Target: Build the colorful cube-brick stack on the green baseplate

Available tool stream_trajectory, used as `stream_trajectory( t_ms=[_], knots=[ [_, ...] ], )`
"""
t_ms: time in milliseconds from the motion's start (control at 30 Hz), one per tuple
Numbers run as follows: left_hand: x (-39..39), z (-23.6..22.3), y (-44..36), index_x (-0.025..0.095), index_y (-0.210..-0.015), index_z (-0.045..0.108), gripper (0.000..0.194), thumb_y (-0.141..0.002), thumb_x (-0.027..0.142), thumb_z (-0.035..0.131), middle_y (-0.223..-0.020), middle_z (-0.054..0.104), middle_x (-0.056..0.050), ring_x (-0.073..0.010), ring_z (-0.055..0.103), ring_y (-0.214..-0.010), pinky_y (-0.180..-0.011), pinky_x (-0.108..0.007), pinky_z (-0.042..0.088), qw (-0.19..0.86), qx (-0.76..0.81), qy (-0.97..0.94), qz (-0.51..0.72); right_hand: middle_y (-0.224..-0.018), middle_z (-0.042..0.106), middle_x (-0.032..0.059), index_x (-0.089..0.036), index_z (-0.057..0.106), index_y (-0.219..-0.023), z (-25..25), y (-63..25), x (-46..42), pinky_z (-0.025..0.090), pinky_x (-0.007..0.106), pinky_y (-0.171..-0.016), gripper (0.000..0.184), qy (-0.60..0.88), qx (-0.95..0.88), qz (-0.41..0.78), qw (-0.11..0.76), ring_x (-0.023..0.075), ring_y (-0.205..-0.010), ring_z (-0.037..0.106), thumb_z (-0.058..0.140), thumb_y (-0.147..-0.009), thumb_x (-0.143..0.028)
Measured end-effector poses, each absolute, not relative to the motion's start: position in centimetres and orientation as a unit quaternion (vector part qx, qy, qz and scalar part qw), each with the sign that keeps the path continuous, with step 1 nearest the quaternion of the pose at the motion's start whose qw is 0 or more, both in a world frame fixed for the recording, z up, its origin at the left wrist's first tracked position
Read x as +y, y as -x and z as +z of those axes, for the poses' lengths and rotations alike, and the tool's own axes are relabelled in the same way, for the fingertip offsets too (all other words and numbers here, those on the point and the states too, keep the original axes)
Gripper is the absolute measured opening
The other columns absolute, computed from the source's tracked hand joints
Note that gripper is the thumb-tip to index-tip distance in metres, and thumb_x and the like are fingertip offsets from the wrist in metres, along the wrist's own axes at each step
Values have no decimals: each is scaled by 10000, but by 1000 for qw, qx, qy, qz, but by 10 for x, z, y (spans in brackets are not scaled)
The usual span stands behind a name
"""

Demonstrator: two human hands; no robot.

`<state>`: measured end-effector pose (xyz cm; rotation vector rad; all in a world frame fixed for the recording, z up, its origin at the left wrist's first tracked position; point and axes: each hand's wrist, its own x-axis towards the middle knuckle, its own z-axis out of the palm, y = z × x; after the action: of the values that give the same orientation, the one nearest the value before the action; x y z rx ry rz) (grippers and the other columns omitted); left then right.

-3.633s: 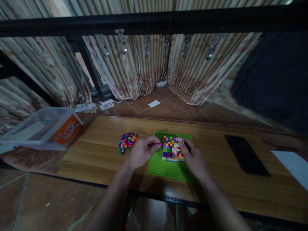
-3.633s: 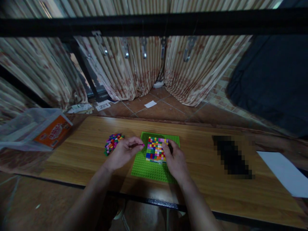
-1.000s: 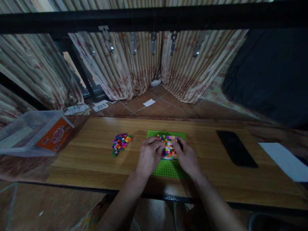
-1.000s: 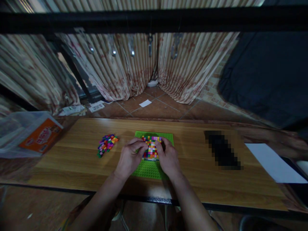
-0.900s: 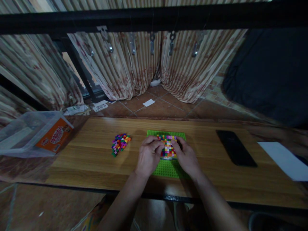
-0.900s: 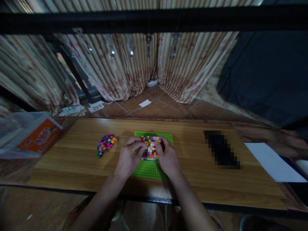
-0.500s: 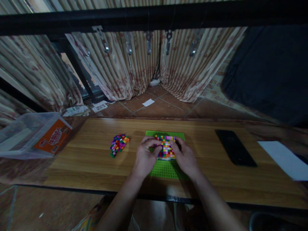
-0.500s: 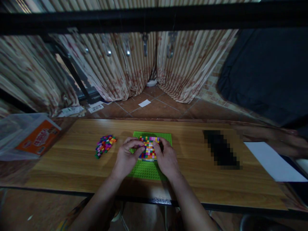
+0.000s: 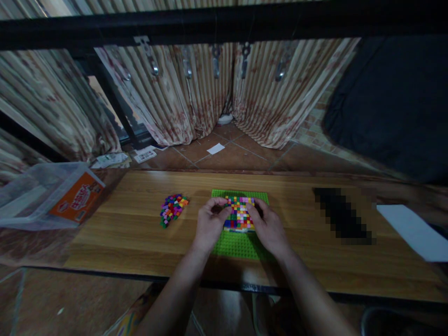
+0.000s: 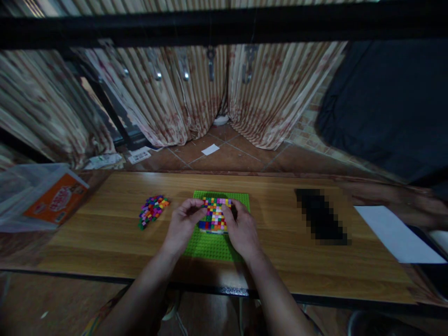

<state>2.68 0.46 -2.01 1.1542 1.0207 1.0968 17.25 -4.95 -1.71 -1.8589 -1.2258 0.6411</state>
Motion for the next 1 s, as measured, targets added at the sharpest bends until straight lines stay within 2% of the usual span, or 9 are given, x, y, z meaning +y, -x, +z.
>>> stream_trajectory(
  t_ms=[233,533,700,767,867,933,1000],
  knots=[
    [6,-21,-29,158,-787,637,160,-653,191,718,-706,592,31,-90,519,-635,-622,-210,421,565,445,-511,471,-1064,694,104,-177,596,-1178,-17,-171,-50,477,364,-847,497,738,-477,253,405,242,-951,645,408,-893,-539],
    [3,-25,-32,156,-777,626,128,-673,183,696,-746,605,11,-101,534,-671,-647,-220,436,537,453,-525,481,-1044,700,107,-172,586,-1199,-16,-172,-51,476,367,-836,560,750,-471,256,386,252,-935,649,400,-874,-589],
    [4,-27,-19,161,-833,643,105,-767,241,625,-758,633,-8,-116,563,-678,-651,-231,456,514,446,-557,477,-1042,707,101,-183,596,-1189,-16,-174,-52,485,355,-819,576,747,-470,268,386,244,-914,657,394,-868,-616],
    [13,-26,-3,163,-866,657,129,-799,239,577,-797,652,-28,-128,578,-687,-660,-245,465,456,471,-599,460,-1065,702,111,-174,595,-1195,-17,-174,-52,482,361,-834,595,750,-466,269,386,251,-941,653,390,-865,-625],
    [30,-23,29,166,-920,671,176,-785,174,559,-866,660,-57,-149,597,-723,-705,-272,480,307,541,-673,400,-1105,690,127,-163,590,-1212,-18,-175,-51,471,385,-868,614,756,-463,262,382,267,-989,640,388,-862,-625],
    [42,-20,48,176,-928,686,201,-776,154,557,-937,657,-81,-183,607,-818,-777,-304,479,179,582,-722,328,-1108,688,130,-164,593,-1211,-17,-175,-51,468,395,-871,615,758,-464,260,378,273,-994,639,387,-860,-625],
    [50,-17,61,185,-987,691,261,-767,139,558,-1011,657,-95,-209,600,-914,-846,-327,468,101,602,-746,266,-1096,693,129,-168,600,-1202,-16,-174,-51,473,395,-857,612,760,-462,261,376,274,-980,644,383,-859,-627]
  ],
)
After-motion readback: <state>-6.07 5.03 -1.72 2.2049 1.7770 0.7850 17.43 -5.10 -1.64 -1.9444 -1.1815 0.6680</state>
